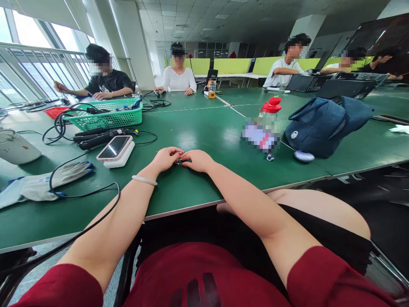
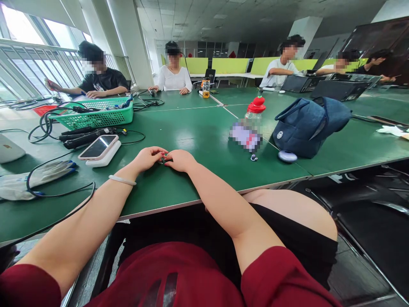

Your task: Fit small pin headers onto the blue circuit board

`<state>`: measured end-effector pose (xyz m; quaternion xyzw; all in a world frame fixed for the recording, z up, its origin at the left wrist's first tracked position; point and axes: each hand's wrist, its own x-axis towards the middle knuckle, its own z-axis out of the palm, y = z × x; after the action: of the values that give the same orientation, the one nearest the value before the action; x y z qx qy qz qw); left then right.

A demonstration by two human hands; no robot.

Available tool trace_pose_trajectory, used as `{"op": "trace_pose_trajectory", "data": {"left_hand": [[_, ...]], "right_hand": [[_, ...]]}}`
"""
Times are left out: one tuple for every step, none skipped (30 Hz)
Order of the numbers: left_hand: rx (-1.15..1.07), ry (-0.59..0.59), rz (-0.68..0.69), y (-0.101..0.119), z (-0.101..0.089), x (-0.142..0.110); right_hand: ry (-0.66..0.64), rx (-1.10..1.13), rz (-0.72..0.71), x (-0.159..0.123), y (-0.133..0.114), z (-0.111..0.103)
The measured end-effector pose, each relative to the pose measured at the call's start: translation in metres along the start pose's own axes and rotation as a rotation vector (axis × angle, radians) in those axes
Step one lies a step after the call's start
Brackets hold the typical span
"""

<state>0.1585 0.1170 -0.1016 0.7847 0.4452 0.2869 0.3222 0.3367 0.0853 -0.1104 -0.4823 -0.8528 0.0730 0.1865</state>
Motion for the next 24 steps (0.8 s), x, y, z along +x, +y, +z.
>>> {"op": "trace_pose_trajectory", "data": {"left_hand": [[0.007,-0.001,0.002,0.001,0.0,0.0],[0.015,-0.002,0.004,0.002,0.0,-0.001],[0.027,-0.002,0.005,0.003,0.0,-0.001],[0.041,-0.004,0.006,0.004,-0.001,-0.002],[0.058,-0.004,0.004,0.005,-0.001,-0.003],[0.077,-0.004,0.002,0.007,-0.001,-0.003],[0.095,-0.005,0.002,0.009,-0.001,-0.004],[0.11,-0.007,0.005,0.01,-0.001,-0.005],[0.123,-0.009,0.008,0.012,-0.001,-0.006],[0.134,-0.012,0.012,0.013,-0.001,-0.006],[0.145,-0.015,0.016,0.014,-0.001,-0.007],[0.153,-0.018,0.018,0.015,-0.001,-0.007],[0.159,-0.021,0.019,0.015,-0.001,-0.007],[0.162,-0.025,0.018,0.016,-0.001,-0.007],[0.167,-0.028,0.018,0.016,-0.001,-0.007],[0.175,-0.031,0.021,0.017,-0.001,-0.008],[0.188,-0.03,0.025,0.017,0.0,-0.008],[0.205,-0.029,0.03,0.018,0.0,-0.008],[0.224,-0.026,0.035,0.018,0.0,-0.008],[0.24,-0.023,0.04,0.019,0.0,-0.008],[0.252,-0.021,0.045,0.019,0.0,-0.008],[0.259,-0.02,0.047,0.02,0.0,-0.009],[0.264,-0.023,0.048,0.02,0.0,-0.009],[0.265,-0.026,0.049,0.02,0.0,-0.009]], "right_hand": [[-0.001,0.001,0.003,0.0,0.0,0.0],[-0.003,0.0,0.005,0.0,-0.001,-0.001],[-0.005,-0.001,0.008,0.0,-0.001,-0.001],[-0.007,-0.003,0.012,-0.001,-0.002,-0.002],[-0.011,-0.006,0.015,-0.001,-0.002,-0.002],[-0.014,-0.009,0.017,-0.001,-0.002,-0.003],[-0.018,-0.014,0.019,-0.001,-0.002,-0.004],[-0.02,-0.019,0.02,-0.002,-0.003,-0.004],[-0.021,-0.025,0.018,-0.002,-0.003,-0.005],[-0.022,-0.032,0.015,-0.002,-0.003,-0.006],[-0.023,-0.04,0.013,-0.002,-0.004,-0.006],[-0.024,-0.047,0.014,-0.003,-0.004,-0.007],[-0.026,-0.054,0.015,-0.003,-0.005,-0.007],[-0.028,-0.06,0.017,-0.003,-0.005,-0.007],[-0.029,-0.063,0.02,-0.003,-0.005,-0.008],[-0.028,-0.065,0.024,-0.003,-0.006,-0.008],[-0.027,-0.067,0.026,-0.003,-0.006,-0.007],[-0.025,-0.069,0.028,-0.003,-0.006,-0.007],[-0.023,-0.072,0.031,-0.003,-0.006,-0.007],[-0.023,-0.073,0.033,-0.003,-0.006,-0.007],[-0.023,-0.073,0.033,-0.003,-0.006,-0.007],[-0.024,-0.071,0.032,-0.003,-0.005,-0.007],[-0.025,-0.066,0.031,-0.003,-0.005,-0.006],[-0.024,-0.062,0.032,-0.003,-0.005,-0.006]]}}
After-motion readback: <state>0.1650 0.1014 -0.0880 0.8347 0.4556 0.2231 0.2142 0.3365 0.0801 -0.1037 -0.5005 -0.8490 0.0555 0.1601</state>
